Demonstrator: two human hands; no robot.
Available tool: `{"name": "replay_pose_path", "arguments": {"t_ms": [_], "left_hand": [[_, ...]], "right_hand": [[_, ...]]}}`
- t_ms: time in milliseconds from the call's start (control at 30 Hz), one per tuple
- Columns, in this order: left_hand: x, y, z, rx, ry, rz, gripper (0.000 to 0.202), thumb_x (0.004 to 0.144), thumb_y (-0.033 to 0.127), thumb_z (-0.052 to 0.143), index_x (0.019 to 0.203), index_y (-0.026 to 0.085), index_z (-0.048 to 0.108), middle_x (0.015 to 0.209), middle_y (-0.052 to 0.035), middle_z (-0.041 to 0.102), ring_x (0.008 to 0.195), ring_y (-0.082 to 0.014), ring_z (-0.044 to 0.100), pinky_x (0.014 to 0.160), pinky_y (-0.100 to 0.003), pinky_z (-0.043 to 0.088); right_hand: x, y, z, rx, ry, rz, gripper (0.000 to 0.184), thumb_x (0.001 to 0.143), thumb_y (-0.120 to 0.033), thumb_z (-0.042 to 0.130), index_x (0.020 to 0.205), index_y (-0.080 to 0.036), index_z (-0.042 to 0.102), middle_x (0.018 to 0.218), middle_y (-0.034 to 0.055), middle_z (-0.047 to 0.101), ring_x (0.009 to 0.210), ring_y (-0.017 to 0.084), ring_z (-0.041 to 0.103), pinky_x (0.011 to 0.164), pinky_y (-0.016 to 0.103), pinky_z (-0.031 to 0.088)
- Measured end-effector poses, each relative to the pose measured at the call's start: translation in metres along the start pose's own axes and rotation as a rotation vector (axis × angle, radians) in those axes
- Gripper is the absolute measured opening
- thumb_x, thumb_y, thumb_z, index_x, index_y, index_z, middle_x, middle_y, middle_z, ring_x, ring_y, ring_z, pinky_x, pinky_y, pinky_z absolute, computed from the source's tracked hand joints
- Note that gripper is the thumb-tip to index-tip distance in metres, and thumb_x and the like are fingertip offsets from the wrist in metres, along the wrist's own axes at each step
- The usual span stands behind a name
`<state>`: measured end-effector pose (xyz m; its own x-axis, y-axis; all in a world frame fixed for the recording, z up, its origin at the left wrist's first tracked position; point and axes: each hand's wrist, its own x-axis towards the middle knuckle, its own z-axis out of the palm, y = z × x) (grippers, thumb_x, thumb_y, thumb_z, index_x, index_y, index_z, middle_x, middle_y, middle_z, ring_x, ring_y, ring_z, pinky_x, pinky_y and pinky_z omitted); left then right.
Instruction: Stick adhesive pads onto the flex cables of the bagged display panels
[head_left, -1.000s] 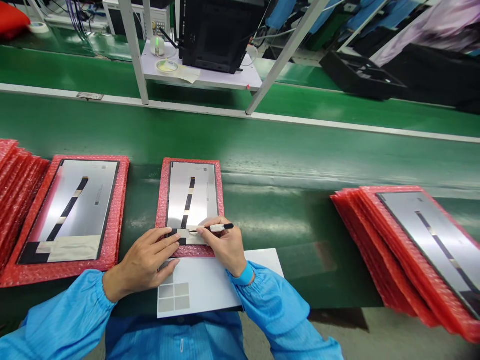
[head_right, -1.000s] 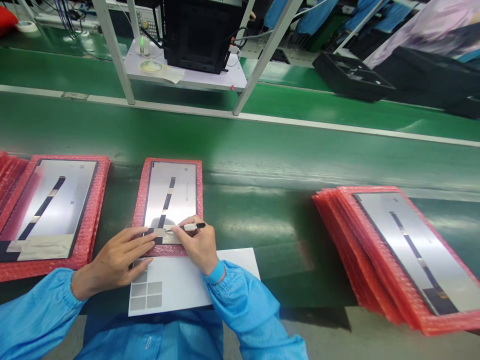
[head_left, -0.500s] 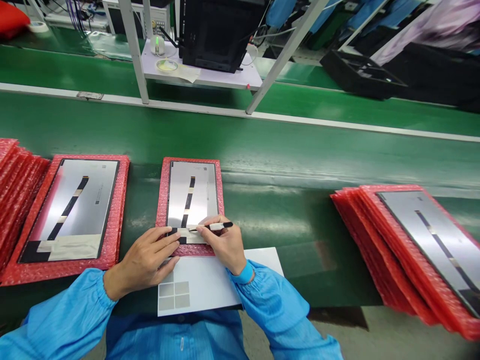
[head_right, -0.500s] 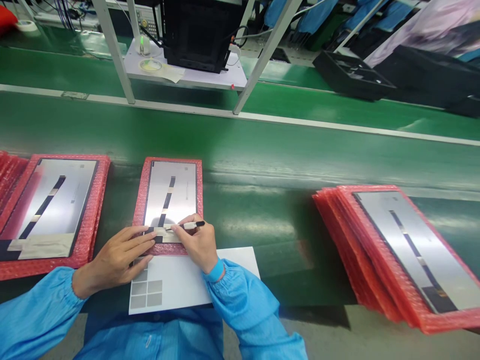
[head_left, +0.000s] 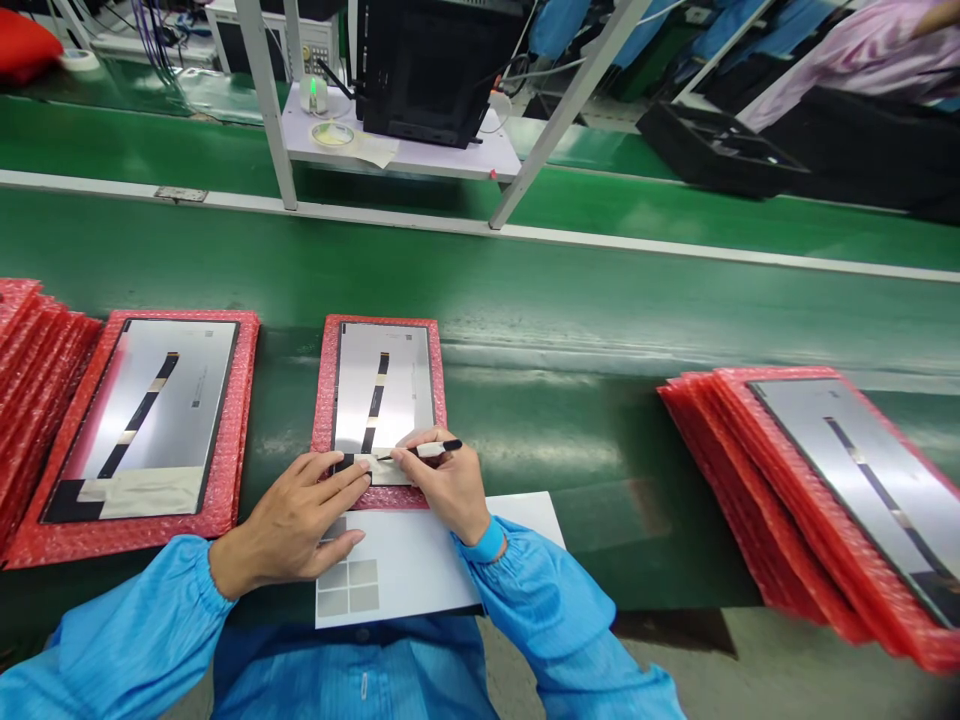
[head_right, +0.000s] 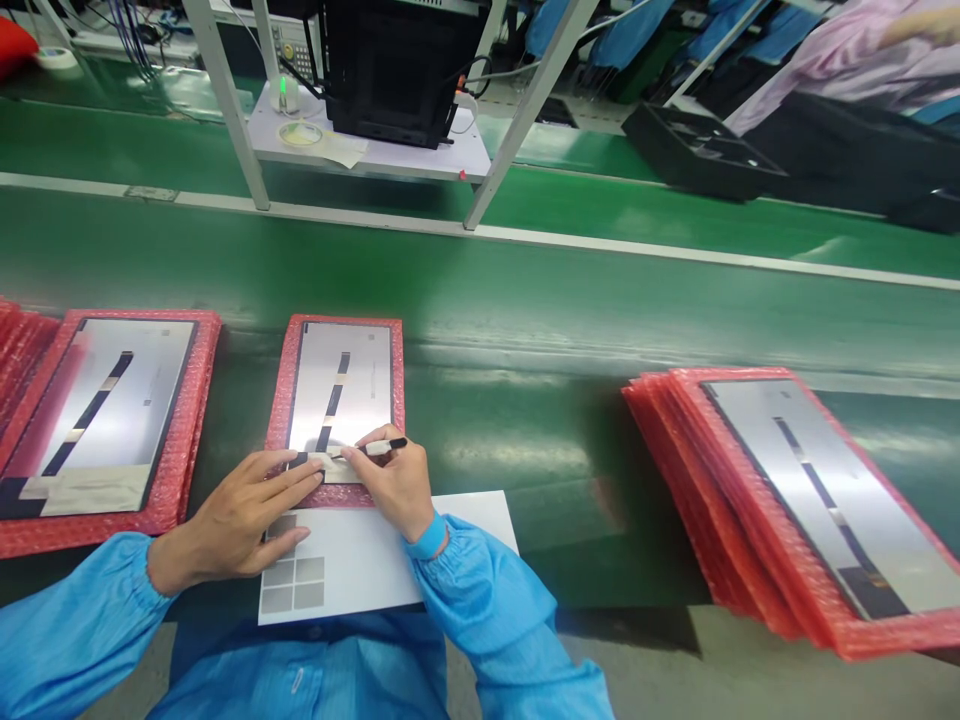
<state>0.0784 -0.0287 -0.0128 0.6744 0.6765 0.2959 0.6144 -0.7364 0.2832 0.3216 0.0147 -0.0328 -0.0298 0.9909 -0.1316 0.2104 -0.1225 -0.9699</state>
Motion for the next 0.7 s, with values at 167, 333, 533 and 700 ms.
{"name": "replay_pose_path", "arguments": {"t_ms": [167,333,533,700], "left_hand": [[-0.002,-0.001,0.005,0.000,0.001,-0.041,0.046,0.098,0.031,0.061,0.139,0.010,0.062,0.147,-0.0104,0.064,0.125,-0.0351,0.057,0.100,-0.049,0.052],[-0.008,-0.001,0.011,-0.008,0.085,-0.065,0.047,0.100,0.029,0.061,0.145,0.015,0.058,0.144,-0.0085,0.066,0.130,-0.0341,0.056,0.104,-0.048,0.051],[-0.022,-0.014,0.031,0.072,0.181,-0.020,0.063,0.101,0.036,0.060,0.160,0.023,0.043,0.137,-0.0069,0.071,0.122,-0.0316,0.063,0.105,-0.046,0.051],[-0.036,-0.034,0.053,0.069,0.223,0.092,0.071,0.095,0.047,0.064,0.159,0.024,0.043,0.134,-0.0076,0.072,0.123,-0.0339,0.065,0.116,-0.048,0.045]], "right_hand": [[0.001,-0.001,0.001,0.024,-0.012,0.012,0.026,0.078,-0.041,0.085,0.077,-0.022,0.067,0.064,0.0008,0.068,0.052,0.017,0.060,0.051,0.028,0.047],[0.001,-0.003,0.003,0.020,0.013,-0.029,0.022,0.078,-0.039,0.083,0.076,-0.021,0.069,0.065,-0.0001,0.067,0.056,0.016,0.060,0.054,0.027,0.048],[0.002,-0.003,0.006,-0.022,0.036,-0.017,0.030,0.075,-0.045,0.088,0.076,-0.021,0.070,0.061,-0.0036,0.064,0.057,0.016,0.063,0.056,0.025,0.048],[0.004,0.002,0.009,-0.011,0.040,-0.009,0.037,0.069,-0.050,0.094,0.075,-0.023,0.069,0.061,-0.0062,0.062,0.060,0.015,0.064,0.059,0.024,0.048]]}}
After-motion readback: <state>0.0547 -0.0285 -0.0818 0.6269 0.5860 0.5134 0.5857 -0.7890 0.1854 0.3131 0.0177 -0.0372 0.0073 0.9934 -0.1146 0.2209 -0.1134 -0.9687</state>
